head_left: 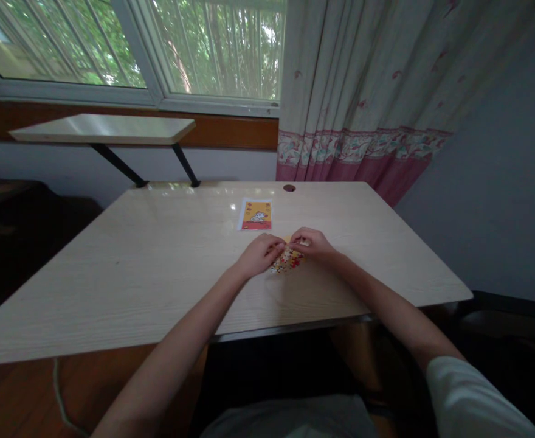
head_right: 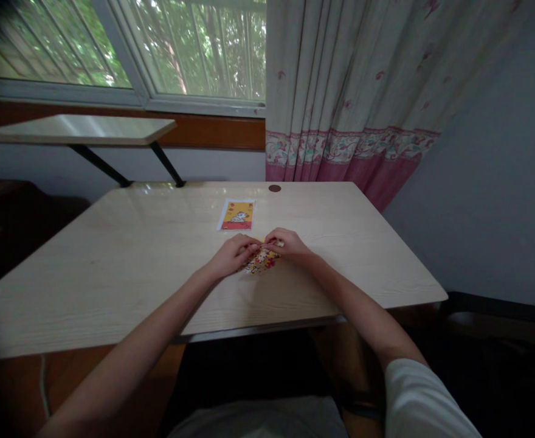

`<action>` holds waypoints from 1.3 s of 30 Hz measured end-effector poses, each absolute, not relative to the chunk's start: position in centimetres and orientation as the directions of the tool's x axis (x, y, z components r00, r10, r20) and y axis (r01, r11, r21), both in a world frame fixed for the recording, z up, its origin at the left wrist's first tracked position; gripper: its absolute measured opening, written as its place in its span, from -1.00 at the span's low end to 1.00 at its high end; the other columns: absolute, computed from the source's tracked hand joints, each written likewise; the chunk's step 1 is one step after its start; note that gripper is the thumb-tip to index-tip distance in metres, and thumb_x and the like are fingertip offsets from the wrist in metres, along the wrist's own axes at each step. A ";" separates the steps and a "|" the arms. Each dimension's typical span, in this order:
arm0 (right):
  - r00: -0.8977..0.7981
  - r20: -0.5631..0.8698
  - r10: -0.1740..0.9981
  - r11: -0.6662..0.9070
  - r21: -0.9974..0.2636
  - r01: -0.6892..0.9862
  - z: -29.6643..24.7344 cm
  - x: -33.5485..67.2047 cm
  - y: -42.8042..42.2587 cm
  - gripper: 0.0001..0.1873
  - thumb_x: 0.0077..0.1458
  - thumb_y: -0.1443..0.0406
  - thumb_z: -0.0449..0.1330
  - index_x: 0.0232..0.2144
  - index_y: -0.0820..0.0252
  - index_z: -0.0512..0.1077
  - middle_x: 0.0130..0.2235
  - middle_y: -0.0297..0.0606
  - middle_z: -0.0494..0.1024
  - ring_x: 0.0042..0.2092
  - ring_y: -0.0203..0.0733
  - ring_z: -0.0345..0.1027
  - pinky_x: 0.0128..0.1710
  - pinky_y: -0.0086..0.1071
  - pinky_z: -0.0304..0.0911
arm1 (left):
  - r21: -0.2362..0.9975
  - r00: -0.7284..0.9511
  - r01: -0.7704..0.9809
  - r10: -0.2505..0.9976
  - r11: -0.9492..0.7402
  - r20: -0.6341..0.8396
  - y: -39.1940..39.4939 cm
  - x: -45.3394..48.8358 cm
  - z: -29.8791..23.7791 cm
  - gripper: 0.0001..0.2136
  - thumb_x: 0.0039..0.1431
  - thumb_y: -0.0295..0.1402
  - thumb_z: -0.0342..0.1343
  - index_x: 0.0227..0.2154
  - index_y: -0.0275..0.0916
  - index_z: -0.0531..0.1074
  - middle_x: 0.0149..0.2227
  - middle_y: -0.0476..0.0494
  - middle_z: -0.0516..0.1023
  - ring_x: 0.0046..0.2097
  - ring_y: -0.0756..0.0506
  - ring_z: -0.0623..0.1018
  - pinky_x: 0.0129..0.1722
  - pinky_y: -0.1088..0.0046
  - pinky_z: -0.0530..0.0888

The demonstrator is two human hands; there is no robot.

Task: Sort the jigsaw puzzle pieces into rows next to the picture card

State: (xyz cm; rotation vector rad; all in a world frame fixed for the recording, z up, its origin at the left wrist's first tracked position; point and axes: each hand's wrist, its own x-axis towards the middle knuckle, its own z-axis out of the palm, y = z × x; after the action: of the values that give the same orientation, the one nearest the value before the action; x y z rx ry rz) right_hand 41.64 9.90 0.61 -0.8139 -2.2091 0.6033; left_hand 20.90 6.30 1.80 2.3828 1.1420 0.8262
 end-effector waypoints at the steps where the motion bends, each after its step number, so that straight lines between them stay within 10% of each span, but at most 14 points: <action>1: -0.554 0.482 0.679 0.719 -0.590 0.368 0.5 41.4 9.8 -0.74 0.05 0.11 0.12 -0.42 0.19 0.43 -0.39 -0.24 0.46 -0.34 -0.26 0.32 -0.28 -0.37 0.25 | 0.593 0.486 0.554 0.806 -0.584 0.339 6.2 21.3 1.8 -0.71 0.21 -0.24 -0.12 -0.23 -0.27 0.46 -0.31 -0.15 0.53 -0.27 -0.10 0.45 -0.23 0.37 0.35; 14: -0.509 0.509 0.694 0.713 -0.587 0.385 0.6 40.4 8.9 -0.70 -0.05 0.12 0.21 -0.29 0.17 0.38 -0.25 -0.19 0.44 -0.20 -0.19 0.32 -0.18 -0.32 0.26 | 0.964 0.228 0.097 0.948 -0.249 0.223 7.1 21.6 0.5 -0.76 -0.06 -0.23 0.18 -0.40 -0.30 0.40 -0.47 -0.06 0.46 -0.44 0.00 0.42 -0.44 0.49 0.34; 26: -0.444 0.378 0.812 0.543 -0.767 0.341 -0.1 40.4 9.4 -0.73 -0.01 0.22 0.14 -0.24 0.22 0.41 -0.44 -0.32 0.45 -0.42 -0.34 0.28 -0.37 -0.45 0.24 | 0.915 0.312 0.227 0.915 -0.334 0.256 6.9 21.3 0.7 -0.80 0.00 -0.23 0.12 -0.39 -0.28 0.45 -0.39 -0.10 0.51 -0.34 -0.06 0.46 -0.31 0.41 0.38; 39: -0.332 0.269 0.904 0.344 -0.919 0.192 -0.2 40.1 9.6 -0.66 -0.11 0.12 0.26 -0.31 0.21 0.41 -0.42 -0.29 0.54 -0.38 -0.27 0.43 -0.35 -0.41 0.32 | 0.576 0.294 0.593 0.817 -0.562 0.495 6.5 21.2 1.3 -0.84 0.08 -0.31 0.10 -0.30 -0.25 0.47 -0.29 -0.14 0.50 -0.18 -0.12 0.42 -0.15 0.33 0.34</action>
State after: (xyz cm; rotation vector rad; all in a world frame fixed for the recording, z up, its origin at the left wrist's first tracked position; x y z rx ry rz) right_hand 40.14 9.59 -0.18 -0.9775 -1.7519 1.0462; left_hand 21.24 6.54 1.29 2.2842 1.2853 1.1334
